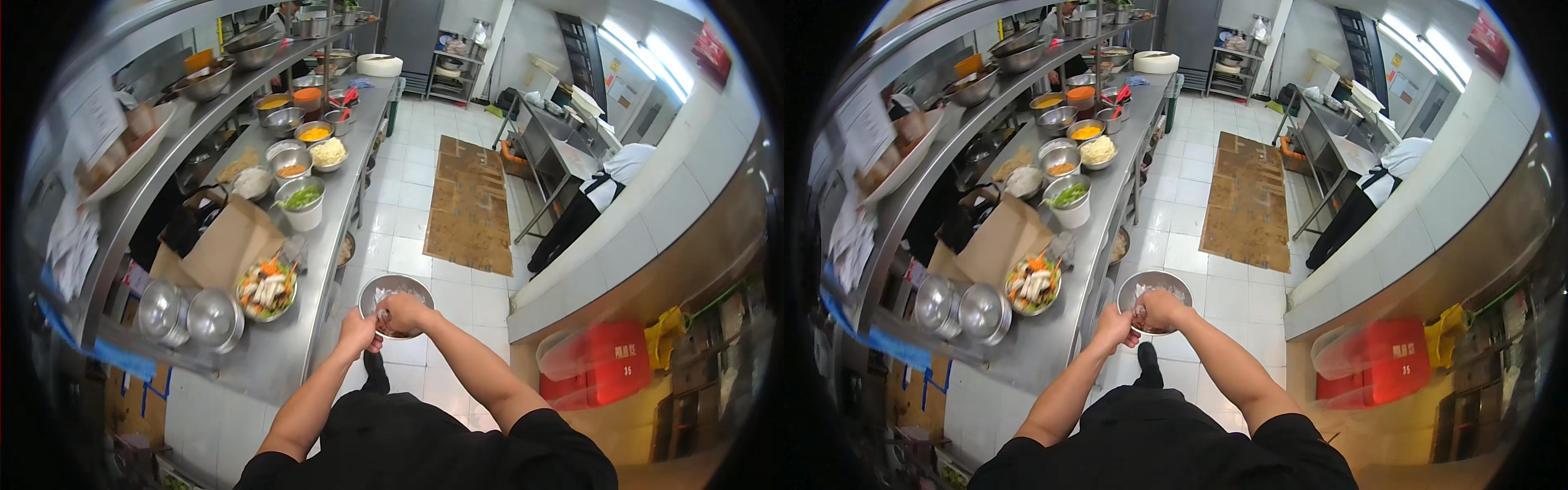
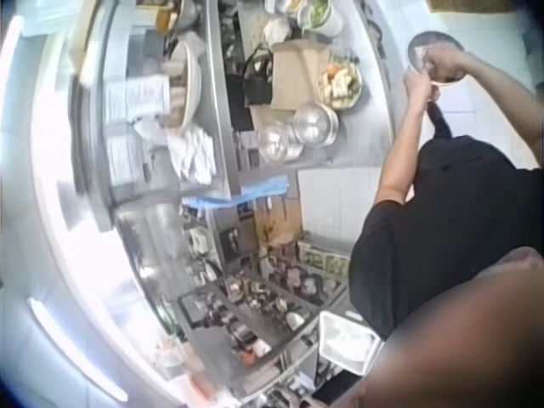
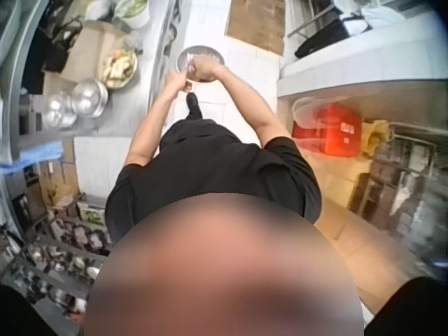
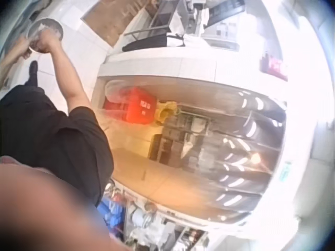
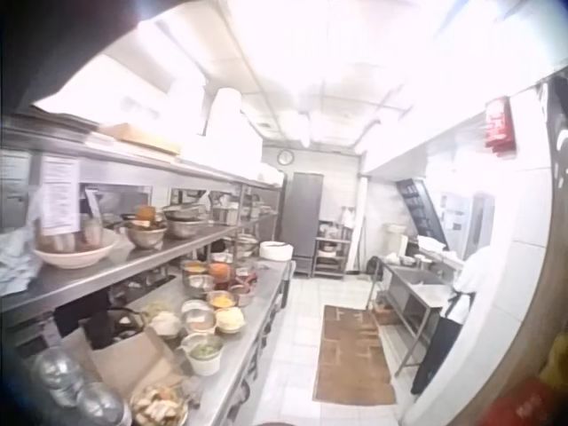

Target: Assemble a food bowl with various ingredients including lettuce, mushrooms, and meat in a professional kitchen.

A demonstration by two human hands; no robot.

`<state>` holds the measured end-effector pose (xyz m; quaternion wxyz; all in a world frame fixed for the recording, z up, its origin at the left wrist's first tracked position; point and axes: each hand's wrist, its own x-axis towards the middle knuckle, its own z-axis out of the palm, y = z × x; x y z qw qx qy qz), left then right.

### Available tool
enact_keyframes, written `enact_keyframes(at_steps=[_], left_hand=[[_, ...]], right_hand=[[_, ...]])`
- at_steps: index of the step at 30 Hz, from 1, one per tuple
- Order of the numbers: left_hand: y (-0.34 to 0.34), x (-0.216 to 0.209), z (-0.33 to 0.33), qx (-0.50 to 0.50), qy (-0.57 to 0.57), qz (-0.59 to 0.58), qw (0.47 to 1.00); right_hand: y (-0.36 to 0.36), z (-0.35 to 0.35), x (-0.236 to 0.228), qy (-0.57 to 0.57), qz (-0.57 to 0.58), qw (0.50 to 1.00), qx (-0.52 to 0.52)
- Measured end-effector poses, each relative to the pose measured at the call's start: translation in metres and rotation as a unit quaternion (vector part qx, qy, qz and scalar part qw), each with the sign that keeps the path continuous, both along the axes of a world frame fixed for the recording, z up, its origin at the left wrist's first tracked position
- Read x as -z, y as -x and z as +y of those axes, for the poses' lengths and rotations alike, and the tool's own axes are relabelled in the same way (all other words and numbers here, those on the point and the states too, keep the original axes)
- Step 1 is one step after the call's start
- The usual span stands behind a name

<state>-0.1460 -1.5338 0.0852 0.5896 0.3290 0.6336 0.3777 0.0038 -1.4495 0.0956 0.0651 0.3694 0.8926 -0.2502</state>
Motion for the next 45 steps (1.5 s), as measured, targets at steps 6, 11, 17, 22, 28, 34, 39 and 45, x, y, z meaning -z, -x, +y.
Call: enact_keyframes(at_steps=[6, 11, 17, 22, 28, 34, 39, 45], left_hand=[[-0.004, 0.003, 0.144, 0.015, 0.022, -0.008, 1.000], [0.000, -0.003, 0.248, 0.041, -0.053, -0.008, 0.998], [-0.012, 0.002, 0.364, 0.035, 0.005, 0.012, 0.999], [0.000, 0.027, 0.466, -0.030, 0.005, -0.004, 1.000], [0.001, 0.012, 0.579, -0.077, -0.001, 0.019, 0.997], [0.007, 0.007, 0.653, -0.091, 0.006, -0.091, 0.992], [0.030, 0.022, 0.636, -0.022, -0.082, -0.006, 0.996], [0.039, -0.017, 0.541, -0.171, -0.073, -0.014, 0.982]], right_hand=[[-0.014, 0.121, 0.000, -0.130, -0.004, 0.991, 0.039], [-0.009, 0.217, -0.043, -0.089, -0.028, 0.987, 0.130], [-0.014, 0.353, 0.005, -0.058, -0.003, 0.987, 0.152], [-0.015, 0.448, -0.013, -0.085, 0.128, 0.983, 0.099], [-0.073, 0.595, 0.013, -0.279, 0.155, 0.915, 0.248], [-0.061, 0.705, 0.039, 0.319, 0.245, 0.858, 0.320], [-0.011, 0.841, 0.062, 0.240, 0.299, 0.836, 0.392], [0.098, 1.021, 0.073, 0.292, 0.474, 0.703, 0.442]])
